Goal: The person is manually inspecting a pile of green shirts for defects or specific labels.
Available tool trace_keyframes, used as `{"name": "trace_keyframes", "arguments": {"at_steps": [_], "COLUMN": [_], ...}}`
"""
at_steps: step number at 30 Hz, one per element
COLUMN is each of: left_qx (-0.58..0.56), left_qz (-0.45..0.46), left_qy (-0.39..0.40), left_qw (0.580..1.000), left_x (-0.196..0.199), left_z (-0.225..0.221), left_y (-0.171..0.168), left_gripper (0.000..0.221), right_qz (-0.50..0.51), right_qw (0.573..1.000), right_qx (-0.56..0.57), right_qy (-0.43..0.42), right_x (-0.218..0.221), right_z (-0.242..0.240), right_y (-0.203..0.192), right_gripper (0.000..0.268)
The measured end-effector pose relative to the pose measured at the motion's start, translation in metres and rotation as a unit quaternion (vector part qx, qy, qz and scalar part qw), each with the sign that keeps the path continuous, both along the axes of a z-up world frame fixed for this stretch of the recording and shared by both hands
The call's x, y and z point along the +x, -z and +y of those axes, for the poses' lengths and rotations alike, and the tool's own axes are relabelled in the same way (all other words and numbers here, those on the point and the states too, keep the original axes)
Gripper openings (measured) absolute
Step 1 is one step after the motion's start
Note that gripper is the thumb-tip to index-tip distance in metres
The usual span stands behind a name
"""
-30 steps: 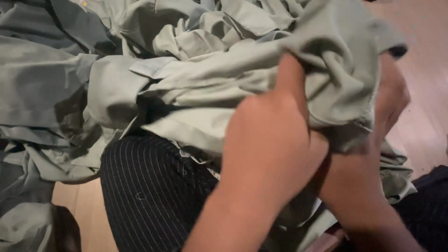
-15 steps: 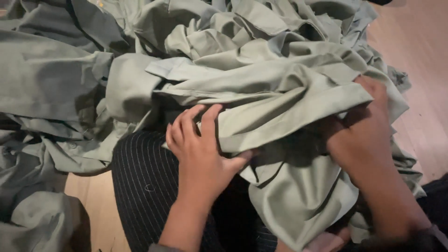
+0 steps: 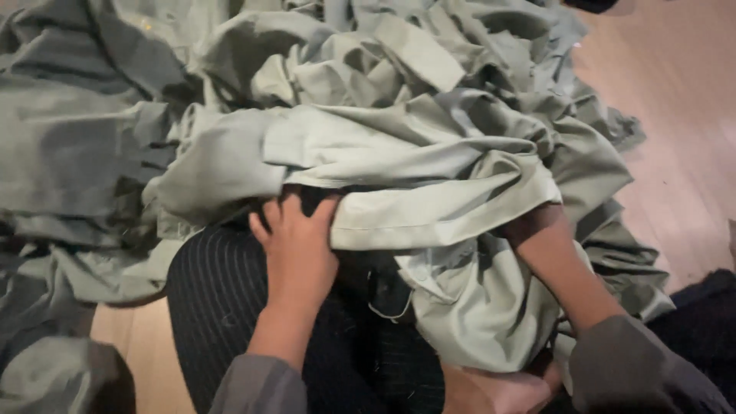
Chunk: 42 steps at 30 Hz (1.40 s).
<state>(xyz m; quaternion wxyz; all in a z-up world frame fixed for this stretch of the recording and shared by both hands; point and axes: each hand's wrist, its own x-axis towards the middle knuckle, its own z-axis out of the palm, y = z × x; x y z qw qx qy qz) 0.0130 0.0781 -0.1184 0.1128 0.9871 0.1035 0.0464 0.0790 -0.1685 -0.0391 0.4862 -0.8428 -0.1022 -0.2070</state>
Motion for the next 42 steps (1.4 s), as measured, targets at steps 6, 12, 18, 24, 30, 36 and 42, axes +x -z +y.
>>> {"name": "trace_keyframes", "arguments": {"at_steps": [6,12,18,24,30,36,42], "left_qx": [-0.235,-0.308,-0.271,-0.259,-0.069,-0.166,-0.195], "left_qz": [-0.076,0.001,-0.035,-0.062,-0.044,-0.076,-0.160], "left_qy": [0.043,-0.054,0.010,0.137,0.132,0.043,0.093], "left_qw": [0.968,0.950,0.962,0.954,0.988,0.982,0.963], "left_x": [-0.007,-0.019,-0.019,-0.042,-0.061,-0.036,-0.020], "left_z": [0.007,-0.019,-0.052,-0.053,-0.022,-0.014,-0.031], "left_y": [-0.017,-0.067,-0.100,-0.089,-0.039,-0.079,-0.126], "left_gripper": [0.048,0.054,0.050,0.046,0.071,0.060,0.034], "right_qz": [0.030,-0.265,-0.037,0.038,-0.006,0.134,0.156], "right_qw": [0.998,0.949,0.899,0.983,0.693,0.941,0.838], "right_qx": [-0.009,-0.168,-0.428,-0.061,-0.711,-0.299,-0.512], "right_qy": [0.062,-0.028,-0.086,-0.168,0.119,0.087,-0.111], "right_x": [-0.033,-0.066,-0.035,0.021,0.073,0.030,0.003], "right_z": [-0.019,0.008,0.035,-0.010,-0.159,-0.075,-0.014], "right_y": [-0.004,-0.021,-0.032,-0.008,-0.006,-0.078,-0.023], "right_gripper": [0.074,0.075,0.082,0.017,0.004,0.047,0.089]}}
